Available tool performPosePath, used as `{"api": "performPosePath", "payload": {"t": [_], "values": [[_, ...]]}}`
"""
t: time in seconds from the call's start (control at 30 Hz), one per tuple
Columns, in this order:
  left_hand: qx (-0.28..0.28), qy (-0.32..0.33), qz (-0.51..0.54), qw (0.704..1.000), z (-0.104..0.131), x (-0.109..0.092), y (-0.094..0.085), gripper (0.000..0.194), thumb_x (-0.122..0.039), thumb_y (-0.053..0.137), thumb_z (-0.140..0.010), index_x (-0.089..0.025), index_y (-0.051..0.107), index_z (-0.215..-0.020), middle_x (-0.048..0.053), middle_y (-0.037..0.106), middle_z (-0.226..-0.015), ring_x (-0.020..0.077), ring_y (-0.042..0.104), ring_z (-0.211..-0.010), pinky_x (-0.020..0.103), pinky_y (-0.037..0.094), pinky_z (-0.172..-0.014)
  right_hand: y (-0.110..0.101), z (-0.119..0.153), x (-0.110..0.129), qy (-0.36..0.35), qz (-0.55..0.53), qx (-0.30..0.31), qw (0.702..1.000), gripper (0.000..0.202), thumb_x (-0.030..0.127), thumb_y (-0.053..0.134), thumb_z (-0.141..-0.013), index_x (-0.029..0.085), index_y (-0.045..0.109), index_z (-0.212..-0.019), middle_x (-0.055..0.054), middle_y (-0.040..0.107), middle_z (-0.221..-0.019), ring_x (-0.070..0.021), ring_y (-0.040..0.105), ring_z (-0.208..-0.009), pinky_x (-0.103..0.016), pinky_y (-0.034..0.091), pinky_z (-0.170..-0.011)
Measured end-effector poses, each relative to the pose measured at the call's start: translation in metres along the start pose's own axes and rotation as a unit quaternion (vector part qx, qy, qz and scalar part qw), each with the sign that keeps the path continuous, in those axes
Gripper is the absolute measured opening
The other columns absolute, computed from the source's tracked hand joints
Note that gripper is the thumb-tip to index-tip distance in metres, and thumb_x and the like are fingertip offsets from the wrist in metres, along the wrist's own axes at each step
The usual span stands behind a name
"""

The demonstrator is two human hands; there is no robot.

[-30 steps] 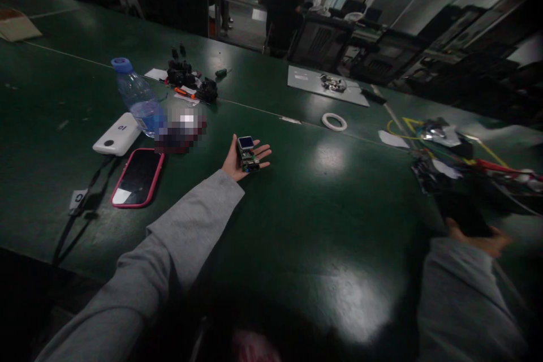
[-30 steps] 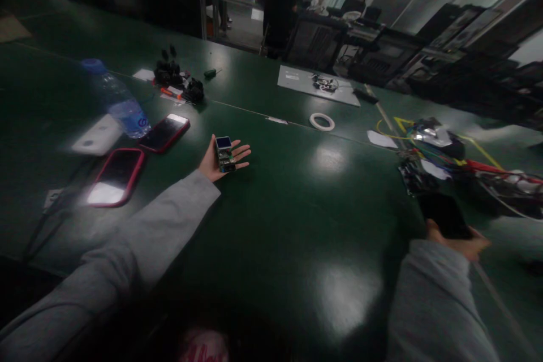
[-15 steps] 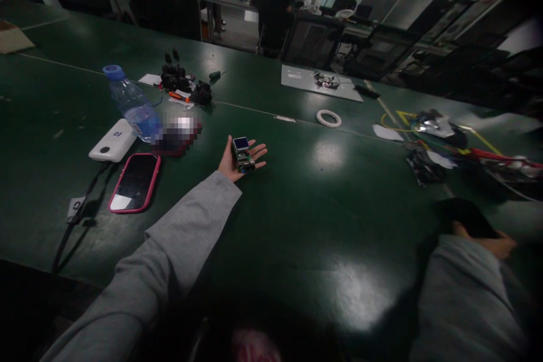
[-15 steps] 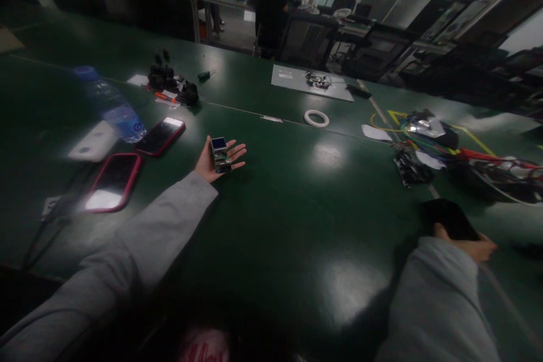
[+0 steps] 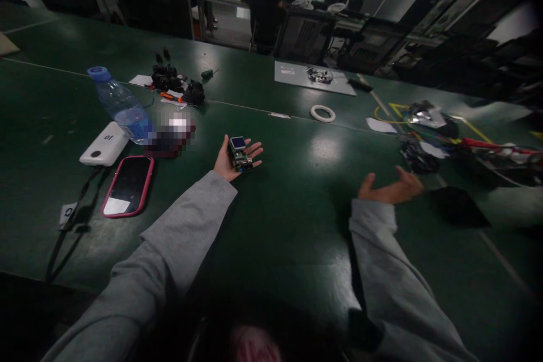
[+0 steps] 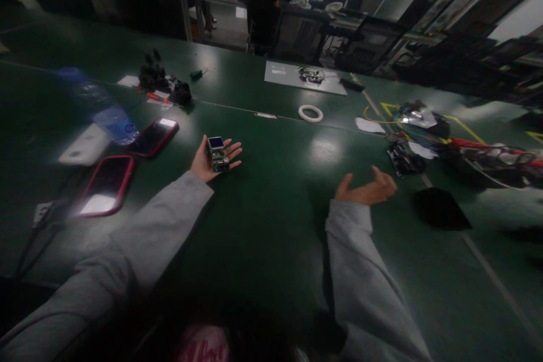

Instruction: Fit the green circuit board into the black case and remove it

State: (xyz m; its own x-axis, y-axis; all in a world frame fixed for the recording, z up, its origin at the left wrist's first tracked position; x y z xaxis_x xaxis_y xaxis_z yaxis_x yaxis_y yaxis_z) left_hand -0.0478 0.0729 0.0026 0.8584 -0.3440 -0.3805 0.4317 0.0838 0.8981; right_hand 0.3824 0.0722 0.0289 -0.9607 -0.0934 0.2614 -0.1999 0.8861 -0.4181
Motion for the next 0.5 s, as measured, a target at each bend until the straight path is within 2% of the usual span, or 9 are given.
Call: {"api": "performPosePath", "payload": {"t": [0.07,0.13,0.2,0.27,0.3,0.37,0.5], "values": [[0.002,0.0,-0.004,1.0,-0.001,0.001,-0.001,0.073,-0.068,0.035,-0.089,-0.014,0.047,-0.135,0.018,0.061,-0.131,0.0313,0.055,-0.126,0.056,0.04,-0.105,0.002,0.017,0.107,-0.137,-0.076,-0.008,0.988,0.056,0.047,0.056,-0.082,0.008,0.052,-0.122,-0.02,0.052,-0.112,-0.0294,0.049,-0.11,-0.048,0.041,-0.091],[0.005,0.002,-0.008,1.0,-0.001,0.002,-0.002,0.072,-0.068,0.036,-0.089,-0.014,0.049,-0.133,0.018,0.061,-0.13,0.0315,0.056,-0.125,0.055,0.041,-0.104,-0.001,0.036,0.203,-0.208,-0.141,0.037,0.967,0.044,0.04,0.049,-0.089,0.014,0.05,-0.125,-0.014,0.054,-0.12,-0.0245,0.05,-0.115,-0.042,0.04,-0.095],[0.01,0.002,-0.01,1.0,-0.002,0.003,-0.003,0.071,-0.068,0.034,-0.089,-0.013,0.051,-0.13,0.019,0.061,-0.13,0.0312,0.057,-0.123,0.053,0.043,-0.103,-0.008,0.057,0.282,-0.261,-0.206,0.081,0.94,0.039,0.035,0.043,-0.094,0.018,0.047,-0.129,-0.009,0.054,-0.128,-0.0205,0.049,-0.122,-0.038,0.038,-0.101],[0.019,-0.01,-0.013,1.0,-0.001,0.005,-0.002,0.07,-0.068,0.03,-0.091,-0.013,0.054,-0.127,0.019,0.061,-0.13,0.0307,0.057,-0.122,0.052,0.044,-0.102,-0.01,0.077,0.337,-0.313,-0.23,0.129,0.912,0.039,0.036,0.039,-0.098,0.022,0.047,-0.134,-0.004,0.051,-0.137,-0.018,0.044,-0.13,-0.036,0.034,-0.106],[0.026,-0.019,-0.014,0.999,-0.001,0.006,-0.001,0.07,-0.068,0.028,-0.091,-0.013,0.054,-0.126,0.018,0.061,-0.13,0.0306,0.057,-0.122,0.051,0.044,-0.102,-0.009,0.085,0.354,-0.33,-0.234,0.149,0.902,0.04,0.038,0.037,-0.099,0.023,0.046,-0.136,-0.002,0.049,-0.14,-0.0175,0.042,-0.132,-0.036,0.033,-0.108],[0.035,-0.03,-0.012,0.999,0.001,0.008,0.001,0.07,-0.068,0.029,-0.09,-0.014,0.055,-0.127,0.017,0.061,-0.13,0.0307,0.058,-0.121,0.051,0.045,-0.101,0.003,0.094,0.366,-0.337,-0.232,0.194,0.892,0.044,0.041,0.035,-0.1,0.023,0.045,-0.139,-0.001,0.044,-0.145,-0.0175,0.039,-0.135,-0.036,0.031,-0.111],[0.036,-0.015,-0.003,0.999,0.001,0.005,0.0,0.071,-0.068,0.033,-0.09,-0.012,0.057,-0.127,0.018,0.065,-0.124,0.0316,0.06,-0.118,0.048,0.047,-0.098,0.04,0.09,0.34,-0.26,-0.233,0.27,0.897,0.053,0.047,0.039,-0.098,0.02,0.041,-0.143,-0.005,0.036,-0.15,-0.0223,0.032,-0.14,-0.039,0.033,-0.113]]}}
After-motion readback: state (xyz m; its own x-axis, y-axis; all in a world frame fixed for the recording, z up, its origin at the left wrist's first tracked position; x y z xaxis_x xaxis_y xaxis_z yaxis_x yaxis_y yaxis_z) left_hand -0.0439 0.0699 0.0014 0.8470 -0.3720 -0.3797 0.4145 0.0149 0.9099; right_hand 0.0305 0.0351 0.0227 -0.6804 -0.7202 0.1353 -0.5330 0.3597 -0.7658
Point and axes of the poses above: each hand's wrist, its own z-axis away from the middle knuckle, its own y-axis out of the palm, x = y × z, the point moved 7 cm from there along -z, towards the middle knuckle
